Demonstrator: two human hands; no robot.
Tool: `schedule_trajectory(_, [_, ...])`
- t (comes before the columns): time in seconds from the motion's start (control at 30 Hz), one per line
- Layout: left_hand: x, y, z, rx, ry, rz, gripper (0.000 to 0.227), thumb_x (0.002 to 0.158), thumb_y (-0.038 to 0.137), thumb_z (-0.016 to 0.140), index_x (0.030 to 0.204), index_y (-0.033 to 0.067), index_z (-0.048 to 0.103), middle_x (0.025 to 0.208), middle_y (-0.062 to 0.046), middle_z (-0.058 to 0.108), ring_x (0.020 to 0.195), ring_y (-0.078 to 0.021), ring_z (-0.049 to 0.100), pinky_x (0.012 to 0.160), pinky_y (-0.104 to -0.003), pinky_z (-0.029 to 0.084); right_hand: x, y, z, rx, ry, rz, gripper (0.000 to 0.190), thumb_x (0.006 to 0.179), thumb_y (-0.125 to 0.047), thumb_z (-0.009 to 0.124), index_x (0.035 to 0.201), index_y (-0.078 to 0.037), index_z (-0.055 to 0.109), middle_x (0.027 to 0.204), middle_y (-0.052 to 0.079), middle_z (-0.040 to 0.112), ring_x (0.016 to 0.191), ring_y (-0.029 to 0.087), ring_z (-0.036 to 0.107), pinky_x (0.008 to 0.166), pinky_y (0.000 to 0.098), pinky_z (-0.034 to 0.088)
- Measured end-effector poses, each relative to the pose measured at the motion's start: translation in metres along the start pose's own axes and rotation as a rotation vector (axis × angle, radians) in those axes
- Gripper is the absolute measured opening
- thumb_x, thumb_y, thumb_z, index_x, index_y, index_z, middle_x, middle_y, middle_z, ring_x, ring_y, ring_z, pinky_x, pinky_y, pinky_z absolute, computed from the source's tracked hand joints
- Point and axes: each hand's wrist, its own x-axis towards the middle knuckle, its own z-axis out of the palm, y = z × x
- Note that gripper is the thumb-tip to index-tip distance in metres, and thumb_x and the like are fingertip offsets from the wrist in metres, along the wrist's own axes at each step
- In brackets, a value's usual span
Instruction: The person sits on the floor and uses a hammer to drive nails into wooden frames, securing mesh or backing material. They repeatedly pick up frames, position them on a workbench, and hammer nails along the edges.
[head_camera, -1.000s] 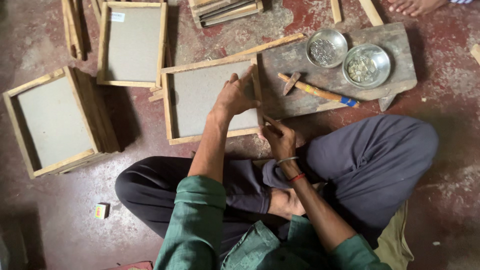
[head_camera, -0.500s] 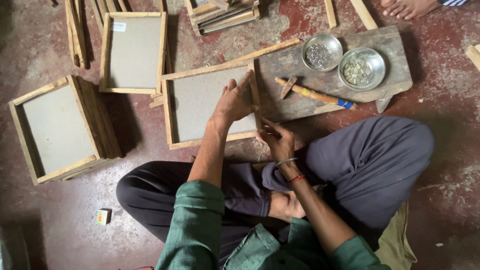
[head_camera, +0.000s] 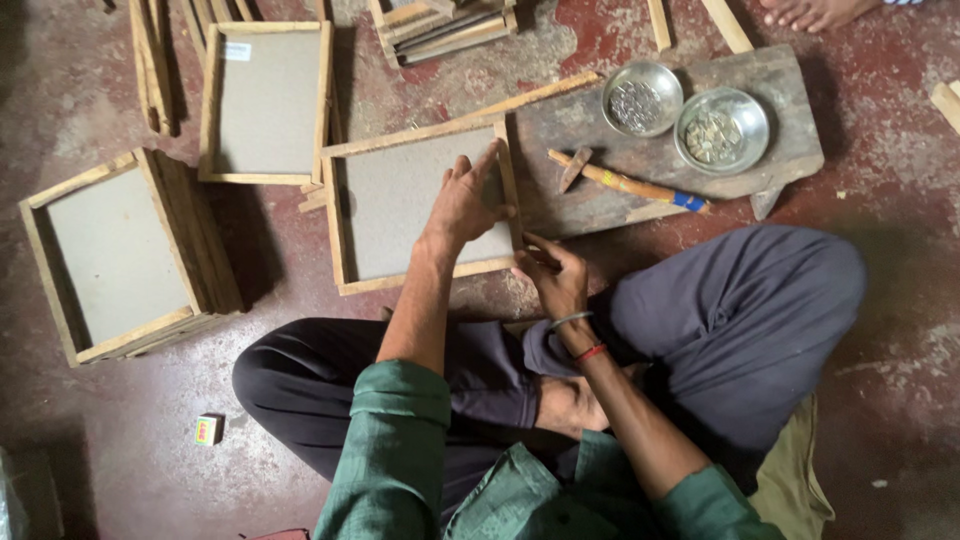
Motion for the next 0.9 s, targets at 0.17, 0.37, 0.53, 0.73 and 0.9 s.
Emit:
schedule_trajectory(0.17, [0.0,0.003,0.0,0.0,-0.008,-0.007,0.116,0.067,0.025,0.096,0.161,0.0271,0.027,0.131,-0.015,0.056,0.119,-0.0347,0.053,0.111,-0.046,0.046,-0.002,-0.002,0.002,-0.007,0.039,-0.009,0.039,0.093,-0.009,0.073,0.129,0.006,0.068,0.106,0.018,0.076,0.092,0.02,0.074,0.079,0.0298,0.065])
schedule_trajectory(0.37, [0.003,-0.005,0.009,0.065,0.048,0.092,0.116,0.069,0.027,0.094,0.162,0.0177,0.025,0.118,-0.012,0.067,0.115,-0.0292,0.055,0.111,-0.045,0.043,0.0,0.002,0.001,0.017,0.052,0.005,0.037,0.093,-0.007,0.071,0.128,0.008,0.068,0.101,0.017,0.076,0.089,0.019,0.074,0.078,0.0293,0.065])
schedule_trajectory(0.53, [0.01,-0.015,0.015,0.125,0.044,0.115,0.119,0.07,0.031,0.093,0.163,0.0145,0.021,0.11,-0.011,0.072,0.116,-0.0266,0.056,0.112,-0.042,0.042,0.001,0.003,0.002,0.06,0.055,0.033,0.038,0.094,-0.006,0.071,0.128,0.008,0.067,0.103,0.017,0.074,0.091,0.019,0.074,0.079,0.0294,0.066])
schedule_trajectory(0.73, [0.011,-0.021,0.024,0.116,0.09,0.147,0.121,0.067,0.032,0.094,0.162,0.0152,0.022,0.113,-0.013,0.07,0.112,-0.027,0.057,0.111,-0.042,0.043,0.0,0.001,0.0,0.018,0.074,0.016,0.037,0.092,-0.009,0.071,0.126,0.007,0.067,0.104,0.017,0.076,0.088,0.019,0.076,0.075,0.0284,0.066])
schedule_trajectory(0.9, [0.003,-0.004,0.008,0.127,0.037,0.083,0.115,0.072,0.033,0.093,0.162,0.0115,0.027,0.117,-0.015,0.068,0.112,-0.0284,0.056,0.109,-0.043,0.044,0.007,-0.011,0.004,0.024,0.076,0.102,0.031,0.091,-0.006,0.074,0.118,0.008,0.069,0.099,0.018,0.074,0.083,0.019,0.073,0.072,0.0296,0.065])
